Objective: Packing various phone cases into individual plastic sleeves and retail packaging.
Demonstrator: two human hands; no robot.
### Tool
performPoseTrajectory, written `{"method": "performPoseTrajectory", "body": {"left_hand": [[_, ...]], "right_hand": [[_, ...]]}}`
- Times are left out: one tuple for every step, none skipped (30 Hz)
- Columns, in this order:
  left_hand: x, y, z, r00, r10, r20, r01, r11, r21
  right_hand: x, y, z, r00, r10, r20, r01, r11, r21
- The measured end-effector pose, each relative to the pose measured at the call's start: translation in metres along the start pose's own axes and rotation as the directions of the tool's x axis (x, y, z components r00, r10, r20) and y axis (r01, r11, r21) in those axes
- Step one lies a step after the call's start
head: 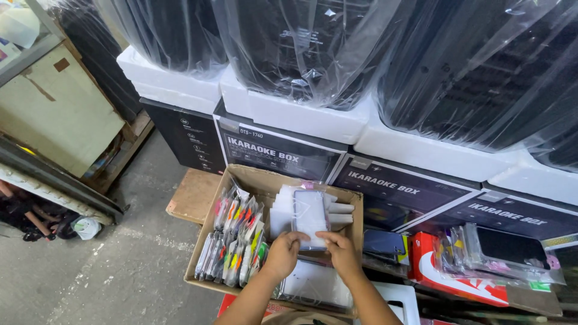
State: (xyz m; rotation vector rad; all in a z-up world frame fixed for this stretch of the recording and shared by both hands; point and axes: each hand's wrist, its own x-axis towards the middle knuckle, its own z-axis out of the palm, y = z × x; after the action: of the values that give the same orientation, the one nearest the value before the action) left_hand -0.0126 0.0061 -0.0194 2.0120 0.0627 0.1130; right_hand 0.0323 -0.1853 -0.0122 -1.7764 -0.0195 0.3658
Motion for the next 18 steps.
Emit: {"method": "performPoseTrajectory", "body": {"left_hand": [[-0.001, -0.008, 0.001, 1.0, 0.002, 0.001, -0.002, 1.0, 0.0], [-0.002, -0.016, 0.003, 0.995, 0.102, -0.004, -0.102, 0.994, -0.026], [-0.004, -0.023, 0.004, 0.98, 0.2, -0.01, -0.2, 0.978, -0.052], [-0.007, 0.005, -0.01, 0.979, 0.202, -0.009, -0.202, 0.978, -0.052], [-0.01, 0.033, -0.025, 0.991, -0.099, 0.089, 0.111, 0.982, -0.151], [-0.013, 0.061, -0.04, 0.902, -0.376, 0.214, 0.418, 0.884, -0.21], [-0.008, 0.051, -0.039, 0.902, -0.375, 0.214, 0.417, 0.885, -0.209], [-0.008, 0.039, -0.037, 0.974, -0.217, 0.071, 0.228, 0.917, -0.329], [-0.008, 0.028, -0.035, 0.994, -0.062, -0.091, 0.018, 0.91, -0.414], [-0.005, 0.026, -0.039, 0.994, -0.071, -0.085, 0.03, 0.91, -0.414], [-0.003, 0.024, -0.042, 0.964, -0.057, -0.259, -0.057, 0.91, -0.41], [0.0, 0.022, -0.045, 0.904, -0.039, -0.426, -0.144, 0.91, -0.388], [0.001, 0.011, -0.047, 0.906, -0.045, -0.422, -0.136, 0.911, -0.389], [0.003, 0.0, -0.051, 0.948, -0.116, -0.295, -0.007, 0.923, -0.386], [0.006, -0.01, -0.055, 0.968, -0.19, -0.164, 0.119, 0.924, -0.364], [-0.001, 0.003, -0.064, 0.968, -0.192, -0.159, 0.124, 0.924, -0.362], [-0.007, 0.016, -0.073, 0.972, -0.232, -0.019, 0.23, 0.969, -0.089], [-0.01, 0.03, -0.082, 0.948, -0.3, 0.105, 0.276, 0.94, 0.201]], "right_hand": [[0.0, 0.004, -0.001, 1.0, -0.001, -0.002, 0.001, 1.0, 0.001], [-0.002, 0.009, -0.002, 1.0, -0.014, -0.023, 0.015, 1.0, 0.017], [-0.003, 0.013, -0.003, 0.999, -0.027, -0.044, 0.028, 0.999, 0.033], [-0.001, 0.017, -0.01, 0.999, -0.028, -0.045, 0.029, 0.999, 0.033], [0.001, 0.021, -0.018, 0.993, -0.11, -0.048, 0.111, 0.994, 0.018], [0.003, 0.025, -0.025, 0.98, -0.191, -0.049, 0.191, 0.982, 0.002], [0.003, 0.01, -0.034, 0.98, -0.191, -0.051, 0.191, 0.982, 0.004], [0.0, -0.003, -0.043, 0.996, -0.089, 0.014, 0.089, 0.995, -0.034], [-0.004, -0.015, -0.051, 0.997, 0.017, 0.075, -0.011, 0.997, -0.078], [-0.003, -0.017, -0.058, 0.997, 0.028, 0.076, -0.022, 0.997, -0.076], [-0.003, -0.019, -0.066, 0.993, -0.025, 0.111, 0.043, 0.985, -0.167], [-0.001, -0.021, -0.073, 0.986, -0.077, 0.151, 0.114, 0.961, -0.254], [-0.002, -0.024, -0.075, 0.986, -0.069, 0.151, 0.106, 0.962, -0.253], [-0.001, -0.028, -0.077, 0.98, -0.112, 0.166, 0.159, 0.938, -0.307], [0.0, -0.032, -0.079, 0.971, -0.154, 0.184, 0.212, 0.909, -0.359], [0.001, -0.025, -0.077, 0.972, -0.15, 0.181, 0.207, 0.911, -0.357], [0.002, -0.019, -0.076, 0.972, -0.114, 0.204, 0.192, 0.889, -0.416], [0.005, -0.013, -0.075, 0.971, -0.081, 0.223, 0.18, 0.862, -0.474]]}}
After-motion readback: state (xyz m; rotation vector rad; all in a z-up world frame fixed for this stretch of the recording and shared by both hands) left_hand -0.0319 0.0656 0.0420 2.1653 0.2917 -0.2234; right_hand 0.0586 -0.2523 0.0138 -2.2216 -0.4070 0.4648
